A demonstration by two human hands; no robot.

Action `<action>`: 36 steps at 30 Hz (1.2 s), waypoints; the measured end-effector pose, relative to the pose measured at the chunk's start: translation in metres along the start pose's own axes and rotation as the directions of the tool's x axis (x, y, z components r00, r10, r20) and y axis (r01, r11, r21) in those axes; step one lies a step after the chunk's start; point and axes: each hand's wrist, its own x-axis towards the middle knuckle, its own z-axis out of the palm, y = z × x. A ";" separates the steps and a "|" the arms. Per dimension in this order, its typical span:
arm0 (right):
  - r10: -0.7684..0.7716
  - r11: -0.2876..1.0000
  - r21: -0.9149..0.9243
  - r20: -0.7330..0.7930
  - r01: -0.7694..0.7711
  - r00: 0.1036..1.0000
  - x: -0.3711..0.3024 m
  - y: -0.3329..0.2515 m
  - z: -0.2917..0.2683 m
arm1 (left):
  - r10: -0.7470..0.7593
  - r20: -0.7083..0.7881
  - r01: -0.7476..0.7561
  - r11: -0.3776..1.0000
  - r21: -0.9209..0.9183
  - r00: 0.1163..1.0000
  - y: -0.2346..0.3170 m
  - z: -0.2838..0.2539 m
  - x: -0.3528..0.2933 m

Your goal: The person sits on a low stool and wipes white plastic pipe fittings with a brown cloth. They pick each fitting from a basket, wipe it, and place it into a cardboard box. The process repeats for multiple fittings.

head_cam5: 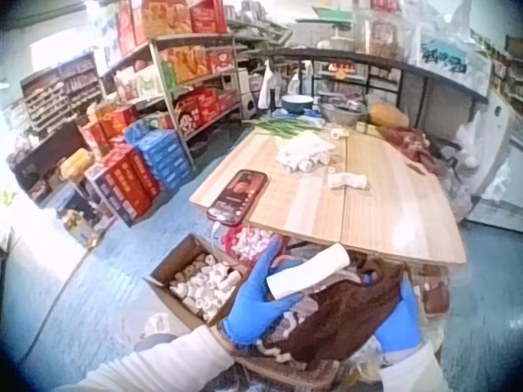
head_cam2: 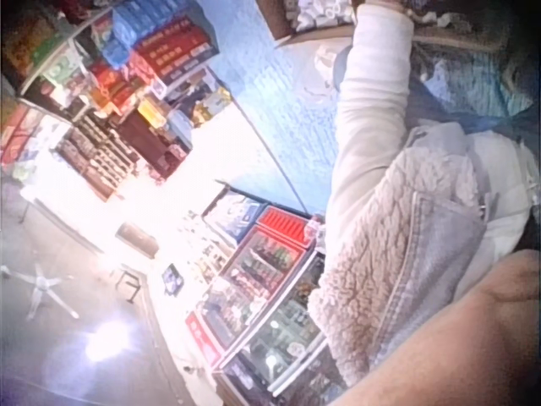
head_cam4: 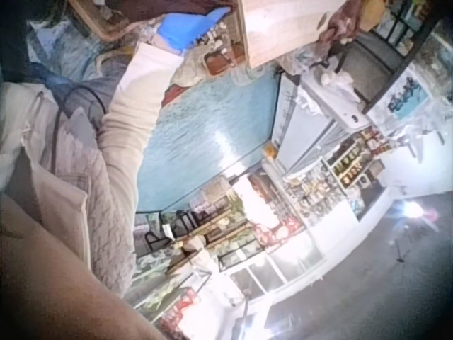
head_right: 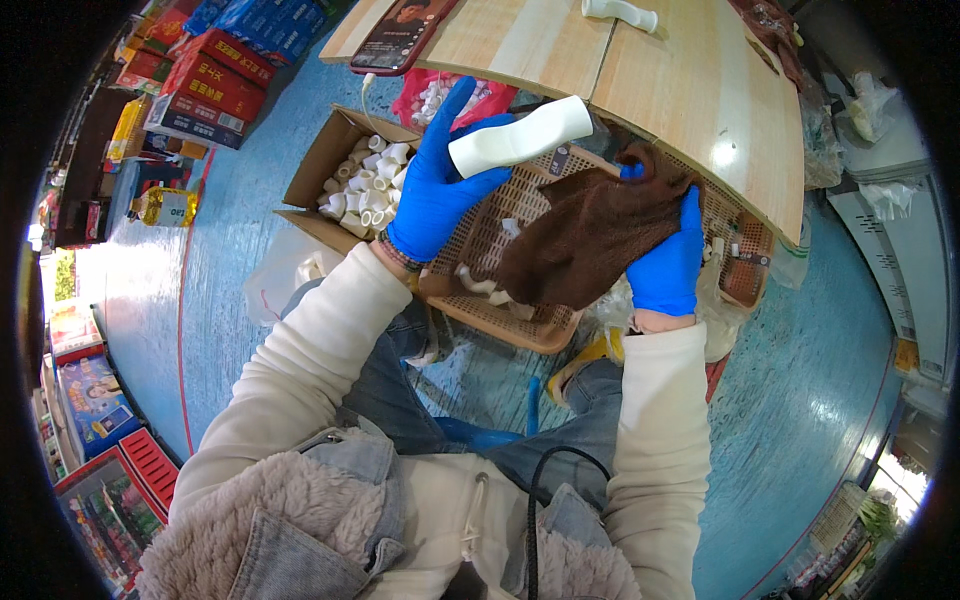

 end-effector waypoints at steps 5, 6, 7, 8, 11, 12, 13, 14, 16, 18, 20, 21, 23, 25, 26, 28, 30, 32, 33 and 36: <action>0.030 0.995 -0.095 -0.068 -0.037 0.997 -0.007 0.012 0.010 | -0.258 0.154 0.300 0.790 -0.534 0.954 -0.006 0.005 -0.003; 0.042 0.987 -0.148 -0.120 -0.059 0.992 -0.009 0.015 0.014 | -0.303 0.218 0.370 0.667 -0.646 0.928 -0.009 0.007 -0.004; 0.044 0.979 -0.196 -0.088 -0.061 0.995 -0.011 0.017 0.018 | -0.407 0.275 0.477 0.570 -0.668 0.871 -0.013 0.009 -0.006; 0.070 0.981 -0.169 -0.140 -0.094 0.988 -0.011 0.019 0.022 | -0.480 0.327 0.552 0.468 -0.690 0.814 -0.017 0.011 -0.008; 0.005 0.931 -0.359 -0.173 -0.068 0.985 -0.016 0.021 0.030 | -0.495 0.536 0.687 0.189 -0.702 0.684 -0.028 0.015 -0.013; -0.023 0.910 -0.410 -0.199 -0.062 0.980 -0.015 0.022 0.031 | -0.448 0.602 0.716 0.136 -0.685 0.661 -0.031 0.014 -0.013; -0.049 0.903 -0.429 -0.101 0.001 0.994 -0.016 0.022 0.032 | -0.436 0.635 0.741 0.122 -0.660 0.638 -0.033 0.014 -0.014; -0.095 0.893 -0.446 -0.050 0.063 0.994 -0.015 0.024 0.033 | -0.493 0.597 0.746 0.185 -0.640 0.633 -0.034 0.014 -0.015; -0.131 0.871 -0.479 -0.020 0.106 0.991 -0.014 0.026 0.034 | -0.492 0.637 0.789 0.200 -0.581 0.594 -0.035 0.013 -0.015; -0.116 0.863 -0.500 -0.061 0.071 0.991 -0.011 0.028 0.034 | -0.492 0.665 0.820 0.224 -0.527 0.562 -0.035 0.012 -0.014; -0.127 0.835 -0.541 -0.021 0.095 0.992 -0.009 0.028 0.033 | -0.517 0.674 0.847 0.260 -0.464 0.528 -0.035 0.012 -0.013; -0.144 0.828 -0.547 0.002 0.122 0.990 -0.008 0.027 0.032 | -0.511 0.681 0.850 0.256 -0.461 0.524 -0.034 0.013 -0.012; -0.053 0.917 -0.400 -0.085 0.014 0.995 -0.007 0.025 0.029 | -0.501 0.696 0.856 0.248 -0.454 0.515 -0.035 0.013 -0.010; 0.022 0.959 -0.277 -0.123 -0.056 0.992 -0.005 0.023 0.025 | -0.549 0.647 0.846 0.286 -0.449 0.529 -0.035 0.012 -0.009; 0.051 0.968 -0.239 -0.122 -0.080 0.991 -0.005 0.022 0.023 | -0.539 0.631 0.828 0.309 -0.468 0.558 -0.035 0.011 -0.009; 0.087 0.979 -0.170 -0.135 -0.110 0.987 -0.003 0.021 0.016 | -0.576 0.538 0.788 0.452 -0.419 0.616 -0.035 0.009 -0.009; 0.092 0.987 -0.115 -0.147 -0.109 0.985 -0.001 0.021 0.008 | -0.581 0.415 0.707 0.645 -0.289 0.700 -0.034 0.009 -0.010; 0.076 0.995 -0.062 -0.112 -0.083 0.991 0.001 0.022 -0.001 | -0.544 0.244 0.564 0.825 -0.016 0.803 -0.033 0.010 -0.011; 0.048 0.998 -0.045 -0.050 -0.050 0.998 0.002 0.022 -0.005 | -0.495 0.246 0.515 0.857 -0.022 0.834 -0.033 0.011 -0.013; 0.058 0.998 0.026 0.156 -0.063 0.986 0.001 0.022 -0.016 | -0.392 0.252 0.395 0.918 0.042 0.885 -0.036 0.019 -0.016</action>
